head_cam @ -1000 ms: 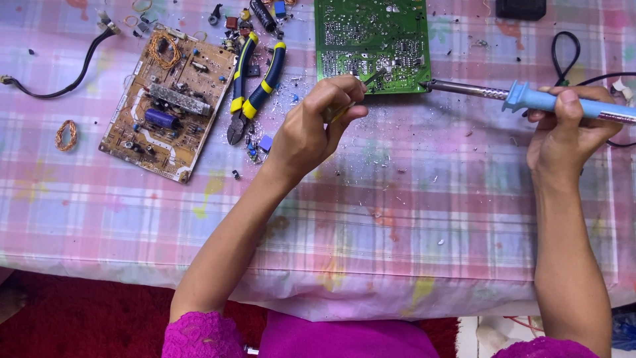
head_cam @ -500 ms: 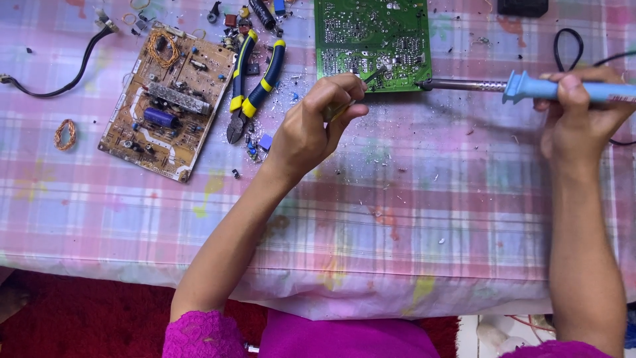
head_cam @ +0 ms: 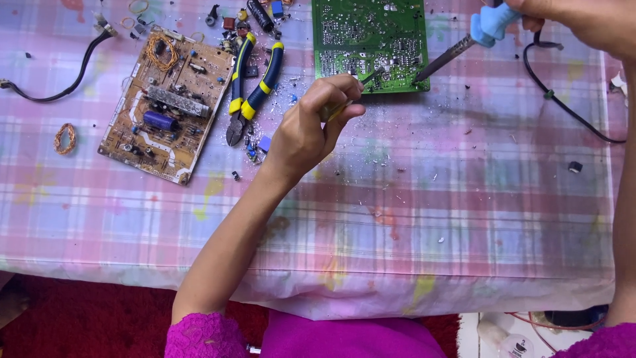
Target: The person uses a soldering iron and a screwdriver to work on a green circuit board. They flip the board over to access the solder side and apply heat to various points while manipulating components with the screwdriver.
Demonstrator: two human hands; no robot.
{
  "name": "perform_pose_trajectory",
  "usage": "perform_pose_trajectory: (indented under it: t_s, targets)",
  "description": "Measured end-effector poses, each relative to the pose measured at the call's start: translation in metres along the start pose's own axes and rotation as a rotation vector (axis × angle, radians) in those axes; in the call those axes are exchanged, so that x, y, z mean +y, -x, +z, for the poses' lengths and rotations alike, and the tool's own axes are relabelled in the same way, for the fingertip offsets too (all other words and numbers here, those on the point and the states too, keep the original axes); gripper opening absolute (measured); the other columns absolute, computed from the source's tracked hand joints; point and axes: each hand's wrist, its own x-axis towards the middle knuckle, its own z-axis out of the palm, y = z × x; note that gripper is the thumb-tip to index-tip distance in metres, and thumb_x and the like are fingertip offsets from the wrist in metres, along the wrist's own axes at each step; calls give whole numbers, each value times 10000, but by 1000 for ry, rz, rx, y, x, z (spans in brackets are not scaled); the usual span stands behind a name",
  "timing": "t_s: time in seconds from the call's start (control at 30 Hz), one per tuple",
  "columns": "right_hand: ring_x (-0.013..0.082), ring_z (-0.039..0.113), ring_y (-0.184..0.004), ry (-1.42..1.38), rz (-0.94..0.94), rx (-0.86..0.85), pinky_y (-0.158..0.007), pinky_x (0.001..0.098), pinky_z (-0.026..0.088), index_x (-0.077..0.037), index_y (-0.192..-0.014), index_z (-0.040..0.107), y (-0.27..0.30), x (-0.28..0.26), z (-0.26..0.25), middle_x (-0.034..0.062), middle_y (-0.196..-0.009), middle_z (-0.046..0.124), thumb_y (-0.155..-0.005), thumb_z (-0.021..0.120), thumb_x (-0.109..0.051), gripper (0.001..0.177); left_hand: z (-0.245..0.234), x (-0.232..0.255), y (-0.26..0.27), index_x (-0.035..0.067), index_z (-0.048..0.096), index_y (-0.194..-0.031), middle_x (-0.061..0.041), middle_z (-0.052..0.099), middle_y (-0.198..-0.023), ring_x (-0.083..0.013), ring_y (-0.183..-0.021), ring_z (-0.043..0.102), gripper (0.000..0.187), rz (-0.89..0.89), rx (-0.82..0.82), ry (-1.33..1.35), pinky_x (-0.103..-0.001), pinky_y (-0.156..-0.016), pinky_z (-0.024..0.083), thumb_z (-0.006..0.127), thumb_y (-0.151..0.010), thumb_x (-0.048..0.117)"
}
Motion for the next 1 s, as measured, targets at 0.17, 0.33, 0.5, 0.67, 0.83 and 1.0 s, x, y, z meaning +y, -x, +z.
perform_pose_trajectory:
  t_s: [0.17,0.33,0.5,0.67,0.83,1.0]
  targets:
    - [188,414,-647,-24,-17,-114,-606,291,365,2,-912,462,-7,-10,-2,104,-756,452,-1134,399,-187,298,0,-1,1,14,292,-1003,-195,531,-981,-286,-894,638,190,6,-6,-41,-311,-730,557,471,-957,55]
    - [226,478,-863,-56,29,-4,-728,320,411,23,-1102,497,7,-21,2,128,-984,488,-1103,496,-184,207,2,0,1,17,291,-1008,-193,525,-989,-296,-927,624,189,-7,-6,-23,-319,-729,564,469,-959,59]
    - [281,559,-939,-24,-143,181,-807,344,489,112,-1180,545,29,-44,8,202,-1071,556,-1139,605,2,132,4,-9,3,2,307,-1004,-204,533,-973,-310,-924,618,191,69,7,-35,-334,-785,568,484,-949,47]
    - [214,602,-901,-41,-121,299,-802,297,528,71,-1101,580,44,-58,20,153,-1083,612,-1112,637,19,78,-5,-17,-3,8,300,-962,-215,549,-916,-346,-928,593,156,163,79,-80,-345,-810,562,456,-949,4]
    - [255,636,-770,-205,-172,680,-646,301,526,148,-1087,569,76,-38,41,226,-894,604,-1167,627,62,131,-18,-27,-3,-15,307,-968,-219,525,-932,-326,-863,558,153,125,24,-217,-481,-917,472,458,-945,-20]
    - [213,604,-648,-423,7,881,-573,276,511,42,-961,518,95,-6,85,193,-850,599,-1057,644,18,161,-20,-43,1,-13,352,-968,-197,542,-935,-299,-851,565,117,84,36,-289,-420,-841,483,457,-960,40]
